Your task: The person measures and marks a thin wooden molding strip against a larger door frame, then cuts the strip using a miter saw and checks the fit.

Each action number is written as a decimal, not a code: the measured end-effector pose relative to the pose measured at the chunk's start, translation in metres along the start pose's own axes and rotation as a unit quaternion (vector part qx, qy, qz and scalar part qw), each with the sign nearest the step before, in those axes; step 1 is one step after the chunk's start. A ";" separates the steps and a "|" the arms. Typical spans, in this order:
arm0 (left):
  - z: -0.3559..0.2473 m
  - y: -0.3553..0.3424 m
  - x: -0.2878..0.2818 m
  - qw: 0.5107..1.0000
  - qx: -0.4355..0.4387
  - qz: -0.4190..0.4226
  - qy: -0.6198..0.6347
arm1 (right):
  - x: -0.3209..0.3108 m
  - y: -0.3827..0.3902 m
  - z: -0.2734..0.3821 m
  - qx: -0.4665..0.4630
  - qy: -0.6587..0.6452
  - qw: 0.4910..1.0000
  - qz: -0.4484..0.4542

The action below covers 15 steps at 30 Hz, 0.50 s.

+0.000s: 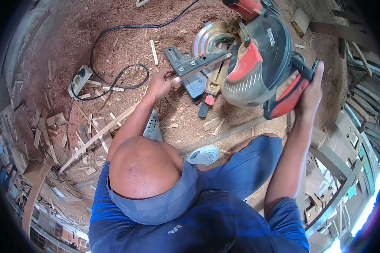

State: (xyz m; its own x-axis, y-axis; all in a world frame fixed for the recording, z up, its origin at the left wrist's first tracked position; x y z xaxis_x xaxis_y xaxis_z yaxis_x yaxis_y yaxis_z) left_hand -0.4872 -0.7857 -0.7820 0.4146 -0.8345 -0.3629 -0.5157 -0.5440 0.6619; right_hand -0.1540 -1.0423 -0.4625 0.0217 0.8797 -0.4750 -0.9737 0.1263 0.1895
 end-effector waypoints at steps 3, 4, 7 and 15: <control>0.013 -0.009 0.000 0.999 0.030 -0.027 0.011 | 0.005 0.042 -0.038 0.053 -0.075 0.996 0.005; 0.007 -0.005 0.003 1.000 0.010 -0.002 0.017 | -0.002 0.045 -0.039 0.022 -0.115 0.993 -0.015; 0.014 -0.007 0.005 1.000 -0.016 0.021 0.008 | -0.001 0.045 -0.039 -0.003 -0.112 0.994 -0.008; 0.006 -0.006 0.002 0.999 0.023 -0.022 -0.004 | -0.003 0.047 -0.061 -0.050 -0.226 0.971 0.060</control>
State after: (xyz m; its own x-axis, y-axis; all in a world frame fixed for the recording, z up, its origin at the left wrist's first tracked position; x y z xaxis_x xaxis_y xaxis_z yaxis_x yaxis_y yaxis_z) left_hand -0.4881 -0.7851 -0.7906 0.4324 -0.8101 -0.3960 -0.5314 -0.5837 0.6139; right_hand -0.2137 -1.0668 -0.5044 -0.0179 0.9995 -0.0248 -0.9921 -0.0147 0.1242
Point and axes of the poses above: each hand's wrist, its own y-axis away from the middle knuckle, its own x-axis out of the palm, z = x × y, the point moved 10 cm from there along -y, towards the middle knuckle, and after that the axes turned 10 degrees about -z, right-handed, at the moved point
